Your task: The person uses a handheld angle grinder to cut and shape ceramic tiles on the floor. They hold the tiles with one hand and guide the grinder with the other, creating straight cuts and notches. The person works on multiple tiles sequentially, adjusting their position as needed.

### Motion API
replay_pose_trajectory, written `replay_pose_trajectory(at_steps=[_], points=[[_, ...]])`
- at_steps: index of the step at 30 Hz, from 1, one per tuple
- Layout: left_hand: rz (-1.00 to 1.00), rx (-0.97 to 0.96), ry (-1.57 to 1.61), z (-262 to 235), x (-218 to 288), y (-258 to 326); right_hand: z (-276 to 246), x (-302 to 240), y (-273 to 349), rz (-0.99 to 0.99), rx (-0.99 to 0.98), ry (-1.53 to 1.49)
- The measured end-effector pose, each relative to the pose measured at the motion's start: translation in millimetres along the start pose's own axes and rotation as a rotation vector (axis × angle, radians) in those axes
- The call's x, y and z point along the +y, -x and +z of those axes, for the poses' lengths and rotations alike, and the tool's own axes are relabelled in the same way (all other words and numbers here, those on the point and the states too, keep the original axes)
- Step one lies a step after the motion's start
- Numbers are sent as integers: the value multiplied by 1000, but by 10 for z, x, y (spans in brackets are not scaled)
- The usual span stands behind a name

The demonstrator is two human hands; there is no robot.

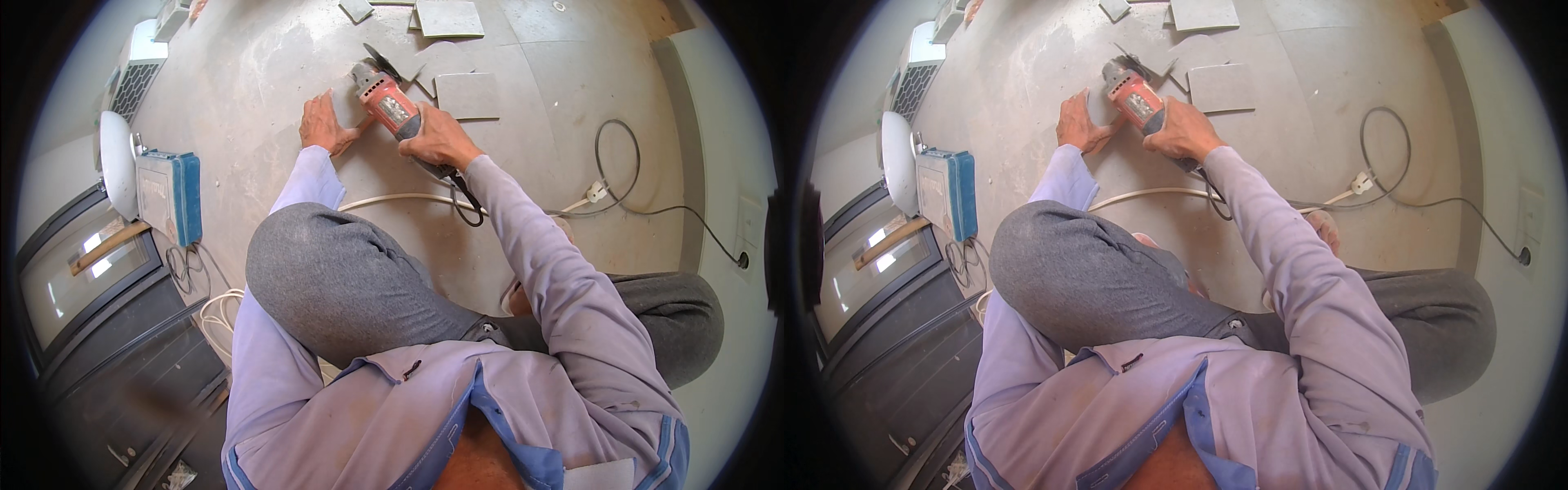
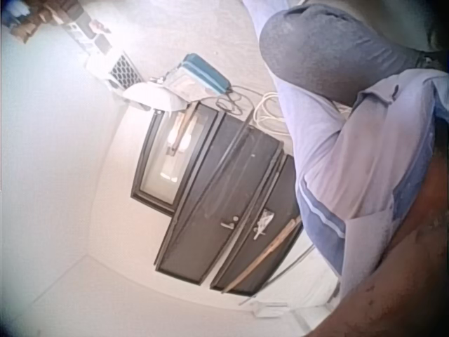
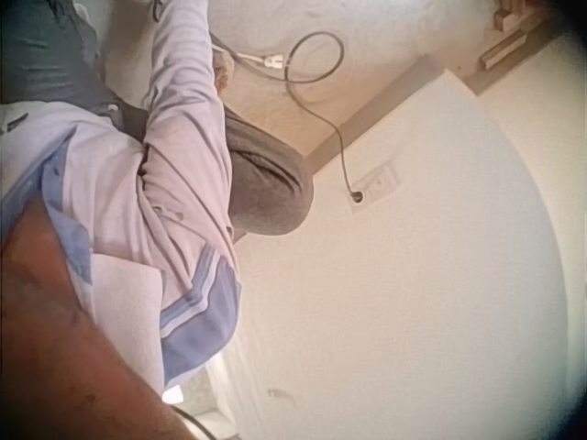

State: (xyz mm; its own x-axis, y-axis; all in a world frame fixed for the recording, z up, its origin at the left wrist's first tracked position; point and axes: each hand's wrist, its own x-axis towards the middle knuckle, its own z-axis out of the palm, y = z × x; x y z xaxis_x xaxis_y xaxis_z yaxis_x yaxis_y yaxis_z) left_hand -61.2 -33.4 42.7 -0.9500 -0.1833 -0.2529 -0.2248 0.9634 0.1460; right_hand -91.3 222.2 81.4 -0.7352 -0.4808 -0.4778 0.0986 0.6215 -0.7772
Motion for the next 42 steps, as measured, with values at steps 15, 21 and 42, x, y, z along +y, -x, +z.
replay_pose_trajectory(at_steps=[15, 21, 42], points=[[-51, -59, 100, -165, 136, 38, 32, -217, 125, -41, 143, 23], [37, -144, 61, -207, -17, -32, -73, -149, 175, -8, 118, -34], [-280, -49, 88, 81, -454, -857, -1203, 1106, 555, 131, 543, -345]])
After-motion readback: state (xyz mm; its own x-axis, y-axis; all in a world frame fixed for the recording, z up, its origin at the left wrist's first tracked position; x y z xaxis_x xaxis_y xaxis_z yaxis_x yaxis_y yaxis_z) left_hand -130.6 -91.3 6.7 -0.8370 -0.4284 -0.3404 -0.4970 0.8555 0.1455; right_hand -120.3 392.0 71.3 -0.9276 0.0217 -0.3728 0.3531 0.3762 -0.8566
